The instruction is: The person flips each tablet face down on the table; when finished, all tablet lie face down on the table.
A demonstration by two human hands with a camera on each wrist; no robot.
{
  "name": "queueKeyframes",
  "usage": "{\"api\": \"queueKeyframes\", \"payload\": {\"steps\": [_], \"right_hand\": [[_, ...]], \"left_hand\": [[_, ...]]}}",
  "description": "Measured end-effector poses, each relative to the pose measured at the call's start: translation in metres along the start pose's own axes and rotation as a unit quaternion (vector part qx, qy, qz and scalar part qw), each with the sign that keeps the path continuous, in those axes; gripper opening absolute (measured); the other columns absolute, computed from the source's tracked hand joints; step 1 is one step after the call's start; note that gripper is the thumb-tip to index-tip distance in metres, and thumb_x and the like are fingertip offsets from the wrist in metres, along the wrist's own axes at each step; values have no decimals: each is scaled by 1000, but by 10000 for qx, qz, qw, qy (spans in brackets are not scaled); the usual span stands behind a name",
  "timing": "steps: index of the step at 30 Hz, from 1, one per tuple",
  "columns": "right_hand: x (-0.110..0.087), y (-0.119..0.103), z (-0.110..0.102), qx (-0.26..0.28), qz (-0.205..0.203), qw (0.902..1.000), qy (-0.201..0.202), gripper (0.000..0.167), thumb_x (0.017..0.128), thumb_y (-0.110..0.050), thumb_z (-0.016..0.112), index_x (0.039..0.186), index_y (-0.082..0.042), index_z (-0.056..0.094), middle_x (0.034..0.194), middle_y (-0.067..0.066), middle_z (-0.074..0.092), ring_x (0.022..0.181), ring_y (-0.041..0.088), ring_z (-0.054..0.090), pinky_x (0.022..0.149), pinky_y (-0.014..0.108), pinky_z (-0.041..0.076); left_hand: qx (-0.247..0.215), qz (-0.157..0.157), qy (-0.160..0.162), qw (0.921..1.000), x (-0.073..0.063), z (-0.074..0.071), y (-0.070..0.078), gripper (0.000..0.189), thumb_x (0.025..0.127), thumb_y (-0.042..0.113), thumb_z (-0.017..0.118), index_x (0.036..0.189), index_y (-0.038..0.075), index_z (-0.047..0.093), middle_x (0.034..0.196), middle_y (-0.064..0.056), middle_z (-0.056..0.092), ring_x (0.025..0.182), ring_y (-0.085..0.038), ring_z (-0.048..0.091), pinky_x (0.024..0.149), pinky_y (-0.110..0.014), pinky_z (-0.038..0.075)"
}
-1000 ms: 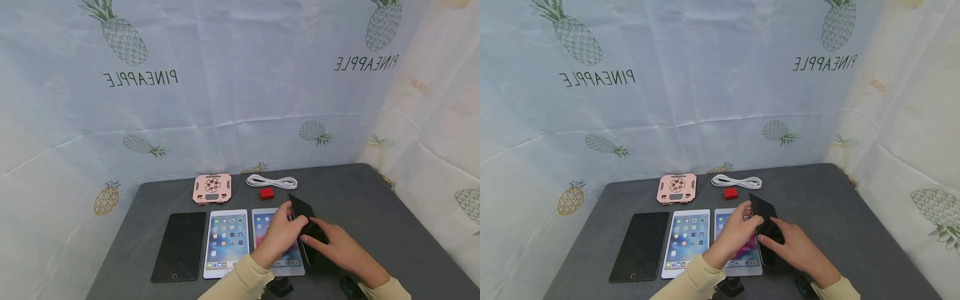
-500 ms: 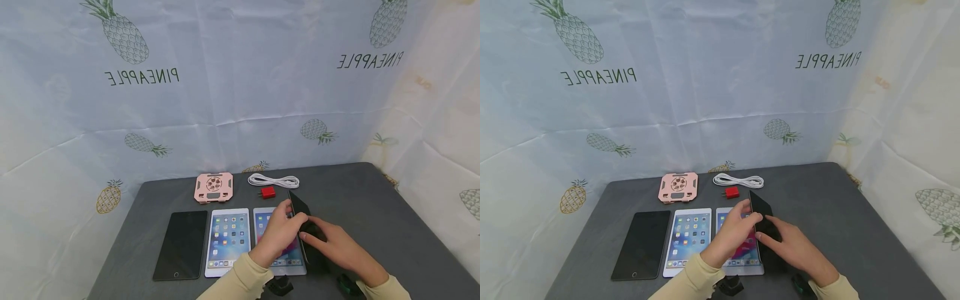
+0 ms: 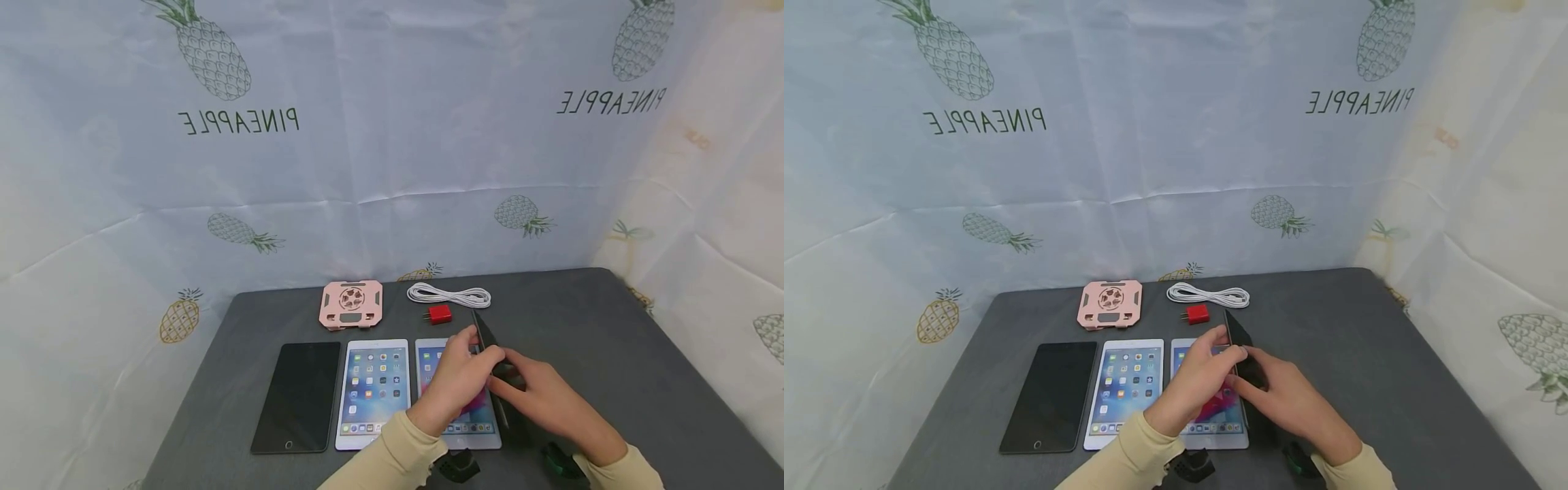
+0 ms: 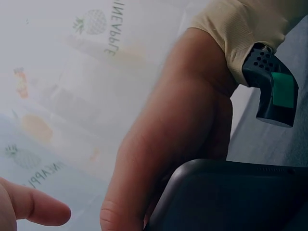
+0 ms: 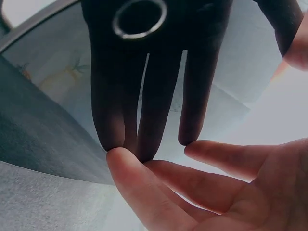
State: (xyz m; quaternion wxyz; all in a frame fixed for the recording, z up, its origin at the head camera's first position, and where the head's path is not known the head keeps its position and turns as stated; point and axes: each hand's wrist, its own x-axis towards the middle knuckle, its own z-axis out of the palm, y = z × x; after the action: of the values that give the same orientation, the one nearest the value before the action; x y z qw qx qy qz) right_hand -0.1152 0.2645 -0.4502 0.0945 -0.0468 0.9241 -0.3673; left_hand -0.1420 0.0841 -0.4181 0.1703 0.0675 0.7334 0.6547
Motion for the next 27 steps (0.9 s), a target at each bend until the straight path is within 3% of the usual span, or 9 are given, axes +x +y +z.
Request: {"api": "queueKeyframes", "payload": {"steps": [11, 20, 27], "right_hand": [[1, -5, -8, -54, -164, 9998, -24, 72, 103, -55, 67, 157, -10, 53, 139, 9, 73, 113, 22, 75, 84, 39, 65], [-1, -4, -13, 38, -299, 9995, 88, 70, 105, -51, 68, 158, -9, 52, 152, 16, 64, 117, 25, 75, 87, 43, 66], [-4, -3, -16, 29, -410, 9989, 226, 64, 105, -43, 70, 156, -8, 54, 154, 19, 62, 115, 24, 77, 86, 41, 67]], "left_hand": [[-8, 34, -40, 10000, 1, 0, 0, 64, 96, 34, 69, 153, 7, 57, 145, -12, 54, 120, -23, 63, 111, -54, 56], [-120, 50, -98, 9999, 5, 3, -5, 69, 105, 46, 60, 162, 8, 47, 155, -11, 54, 140, -28, 57, 120, -58, 48], [-638, -153, -357, 9972, 7, 5, -9, 67, 108, 53, 51, 163, 15, 46, 166, -11, 48, 123, -28, 68, 112, -54, 56]]}}
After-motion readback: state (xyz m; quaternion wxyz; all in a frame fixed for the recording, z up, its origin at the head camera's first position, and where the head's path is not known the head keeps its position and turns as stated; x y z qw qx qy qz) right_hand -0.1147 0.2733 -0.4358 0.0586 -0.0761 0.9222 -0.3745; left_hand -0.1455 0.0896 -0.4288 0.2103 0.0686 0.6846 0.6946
